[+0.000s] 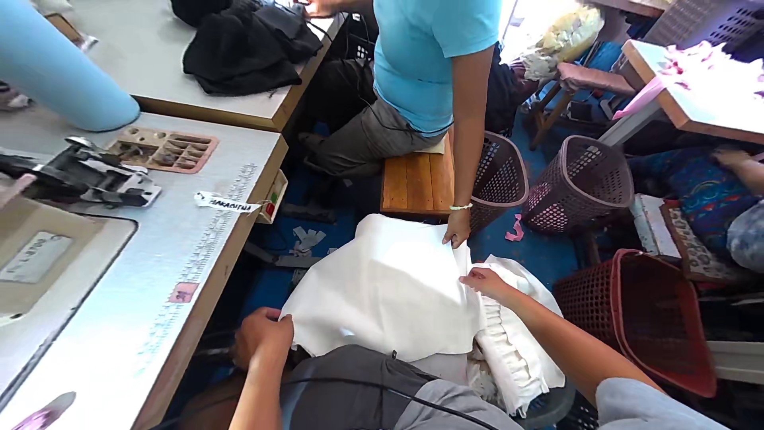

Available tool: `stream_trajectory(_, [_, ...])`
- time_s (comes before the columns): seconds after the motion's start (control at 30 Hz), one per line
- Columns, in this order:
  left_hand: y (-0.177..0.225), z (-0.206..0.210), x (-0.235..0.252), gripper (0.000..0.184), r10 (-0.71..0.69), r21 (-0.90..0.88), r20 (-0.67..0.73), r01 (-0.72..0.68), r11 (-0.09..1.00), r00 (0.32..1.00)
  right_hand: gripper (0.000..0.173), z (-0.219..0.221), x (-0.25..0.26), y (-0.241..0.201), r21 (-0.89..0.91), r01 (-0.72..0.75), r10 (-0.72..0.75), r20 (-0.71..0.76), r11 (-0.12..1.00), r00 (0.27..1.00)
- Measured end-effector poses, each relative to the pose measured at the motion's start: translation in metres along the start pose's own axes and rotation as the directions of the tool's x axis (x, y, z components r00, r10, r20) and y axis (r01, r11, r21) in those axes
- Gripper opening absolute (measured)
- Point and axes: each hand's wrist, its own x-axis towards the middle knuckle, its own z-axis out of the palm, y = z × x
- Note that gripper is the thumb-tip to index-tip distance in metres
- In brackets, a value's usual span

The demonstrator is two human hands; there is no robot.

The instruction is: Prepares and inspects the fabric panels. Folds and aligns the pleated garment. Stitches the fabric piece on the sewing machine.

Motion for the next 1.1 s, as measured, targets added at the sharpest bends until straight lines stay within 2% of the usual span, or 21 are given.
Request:
stream_trajectory(0.03, [0.0, -0.001, -0.001, 0.027, 0.019, -0.022, -0.001, -0.019, 1.0, 1.0, 0.034, 0.003, 0.001, -0.002, 0.029, 0.038, -0.038, -0.014, 0.999, 0.999])
stream_trajectory(0.1, [-0.002, -0.004, -0.003, 0.027, 0.056, -0.07, 0.003, -0.055, 0.996, 0.998, 0.022, 0.004, -0.001, -0.011, 0.044, -0.005, 0.004, 0.041, 0.999, 0.999])
stream_trajectory(0.2, [-0.004, -0.006, -0.003, 0.029, 0.1, -0.131, 0.016, -0.097, 0.987, 0.995, 0.013, -0.008, -0.004, -0.016, 0.134, -0.107, 0.089, 0.133, 0.985, 0.987])
stream_trajectory(0.27, [0.0, -0.006, -0.004, 0.028, 0.132, -0.178, 0.037, -0.123, 0.976, 0.991, 0.011, -0.021, -0.001, -0.011, 0.216, -0.108, 0.09, 0.092, 0.97, 0.992])
stream_trajectory(0.33, [0.007, -0.004, -0.008, 0.027, 0.187, -0.217, 0.061, -0.17, 0.961, 0.981, 0.018, -0.029, -0.001, -0.009, 0.267, -0.078, 0.083, -0.008, 0.96, 0.997])
stream_trajectory(0.43, [0.022, -0.004, -0.02, 0.031, 0.258, -0.231, 0.117, -0.227, 0.946, 0.959, 0.048, -0.026, -0.002, -0.015, 0.301, -0.034, 0.056, -0.064, 0.953, 0.996])
stream_trajectory(0.53, [0.029, 0.006, -0.029, 0.028, 0.363, -0.212, 0.056, -0.344, 0.915, 0.93, 0.056, -0.01, 0.007, -0.013, 0.318, -0.069, 0.124, -0.155, 0.946, 0.98])
stream_trajectory(0.6, [0.033, 0.017, -0.037, 0.025, 0.462, -0.189, 0.019, -0.451, 0.872, 0.886, 0.072, -0.004, 0.014, -0.009, 0.373, -0.105, 0.199, -0.224, 0.922, 0.954])
stream_trajectory(0.63, [0.037, 0.023, -0.044, 0.028, 0.507, -0.193, 0.048, -0.49, 0.85, 0.861, 0.076, -0.002, 0.016, -0.007, 0.407, -0.108, 0.219, -0.236, 0.907, 0.947])
stream_trajectory(0.73, [0.048, 0.04, -0.07, 0.054, 0.619, -0.26, 0.219, -0.566, 0.782, 0.754, 0.058, -0.002, 0.019, 0.002, 0.482, -0.038, 0.189, -0.27, 0.875, 0.944])
stream_trajectory(0.8, [0.053, 0.048, -0.085, 0.069, 0.653, -0.309, 0.36, -0.575, 0.757, 0.666, 0.05, -0.007, 0.017, 0.002, 0.456, -0.017, 0.19, -0.337, 0.89, 0.922])
stream_trajectory(0.87, [0.055, 0.054, -0.094, 0.081, 0.678, -0.328, 0.453, -0.599, 0.731, 0.579, 0.053, -0.017, 0.015, 0.005, 0.369, -0.044, 0.2, -0.396, 0.929, 0.896])
stream_trajectory(0.93, [0.054, 0.059, -0.097, 0.088, 0.714, -0.338, 0.475, -0.642, 0.688, 0.515, 0.058, -0.028, 0.012, 0.01, 0.247, -0.087, 0.191, -0.439, 0.965, 0.878])
stream_trajectory(1.0, [0.052, 0.058, -0.099, 0.084, 0.73, -0.365, 0.48, -0.646, 0.67, 0.486, 0.058, -0.038, 0.009, 0.013, 0.135, -0.126, 0.176, -0.473, 0.983, 0.863])
stream_trajectory(1.1, [0.052, 0.056, -0.101, 0.077, 0.737, -0.426, 0.471, -0.607, 0.671, 0.485, 0.052, -0.047, 0.006, 0.015, 0.063, -0.195, 0.198, -0.533, 0.979, 0.823])
